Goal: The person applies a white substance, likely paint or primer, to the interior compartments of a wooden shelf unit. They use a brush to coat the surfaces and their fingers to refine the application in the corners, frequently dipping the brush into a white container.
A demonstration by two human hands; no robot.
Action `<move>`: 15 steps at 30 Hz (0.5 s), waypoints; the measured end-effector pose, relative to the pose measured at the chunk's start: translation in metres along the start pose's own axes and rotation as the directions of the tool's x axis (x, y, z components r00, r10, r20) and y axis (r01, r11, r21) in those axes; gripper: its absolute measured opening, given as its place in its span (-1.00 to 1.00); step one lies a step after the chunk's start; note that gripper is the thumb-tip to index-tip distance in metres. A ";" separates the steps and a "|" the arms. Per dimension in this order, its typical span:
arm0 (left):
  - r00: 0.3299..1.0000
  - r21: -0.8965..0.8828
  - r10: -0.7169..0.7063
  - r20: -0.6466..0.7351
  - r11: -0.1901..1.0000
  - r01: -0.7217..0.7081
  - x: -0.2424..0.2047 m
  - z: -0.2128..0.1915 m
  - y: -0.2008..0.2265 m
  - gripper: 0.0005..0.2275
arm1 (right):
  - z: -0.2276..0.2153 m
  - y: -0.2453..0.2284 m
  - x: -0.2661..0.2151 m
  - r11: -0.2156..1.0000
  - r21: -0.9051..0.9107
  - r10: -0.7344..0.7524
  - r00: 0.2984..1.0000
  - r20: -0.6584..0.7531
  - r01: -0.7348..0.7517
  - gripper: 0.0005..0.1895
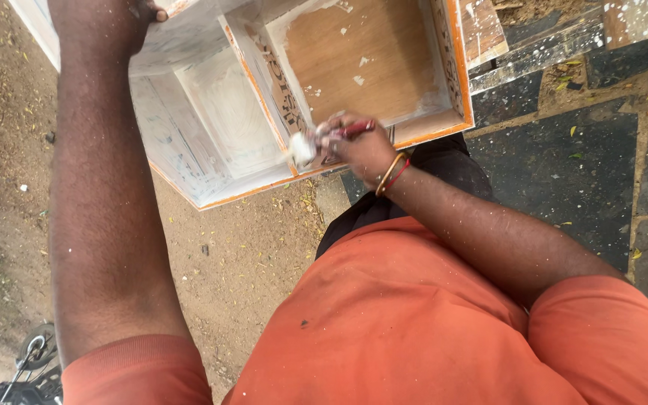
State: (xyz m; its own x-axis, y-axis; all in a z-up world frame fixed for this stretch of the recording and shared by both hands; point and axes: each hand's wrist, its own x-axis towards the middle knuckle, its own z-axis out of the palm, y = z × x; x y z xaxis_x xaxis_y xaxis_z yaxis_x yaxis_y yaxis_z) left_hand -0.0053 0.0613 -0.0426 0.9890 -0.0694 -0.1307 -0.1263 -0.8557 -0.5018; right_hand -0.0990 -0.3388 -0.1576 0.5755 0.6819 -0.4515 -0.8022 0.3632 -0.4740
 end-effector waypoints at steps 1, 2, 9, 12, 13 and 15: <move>0.997 -0.010 -0.028 0.066 1.000 0.029 -0.004 -0.001 0.000 -0.71 | 0.002 0.000 0.000 0.994 -0.108 -0.013 0.998 -0.064 0.006 -0.87; 0.991 -0.014 -0.056 0.123 0.998 0.058 -0.002 -0.001 -0.002 -0.69 | -0.002 -0.006 0.004 0.976 -0.217 -0.041 0.992 -0.123 0.013 -0.88; 0.992 -0.058 -0.063 0.106 0.996 0.069 0.001 -0.006 0.000 -0.71 | -0.037 -0.019 0.004 0.980 0.163 -0.071 0.966 -0.248 0.114 -0.84; 0.997 -0.004 -0.028 0.068 1.000 0.029 -0.001 -0.009 0.000 -0.73 | -0.022 0.002 0.005 0.991 0.112 -0.029 0.924 -0.380 0.077 -0.84; 0.999 -0.006 -0.011 0.042 1.000 0.011 0.000 -0.009 -0.001 -0.74 | -0.014 0.008 0.008 0.993 0.095 -0.026 0.917 -0.398 0.069 -0.86; 1.000 -0.013 0.026 -0.004 1.000 -0.026 -0.001 -0.009 -0.002 -0.78 | 0.001 0.019 0.010 0.997 0.062 -0.014 0.899 -0.438 0.046 -0.90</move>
State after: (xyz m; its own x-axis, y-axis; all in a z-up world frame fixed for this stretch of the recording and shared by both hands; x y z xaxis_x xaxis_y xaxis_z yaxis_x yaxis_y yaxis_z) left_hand -0.0052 0.0583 -0.0341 0.9856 -0.0936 -0.1405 -0.1511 -0.8604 -0.4868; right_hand -0.1086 -0.3245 -0.1698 0.5985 0.3292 -0.7303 -0.7830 0.4329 -0.4466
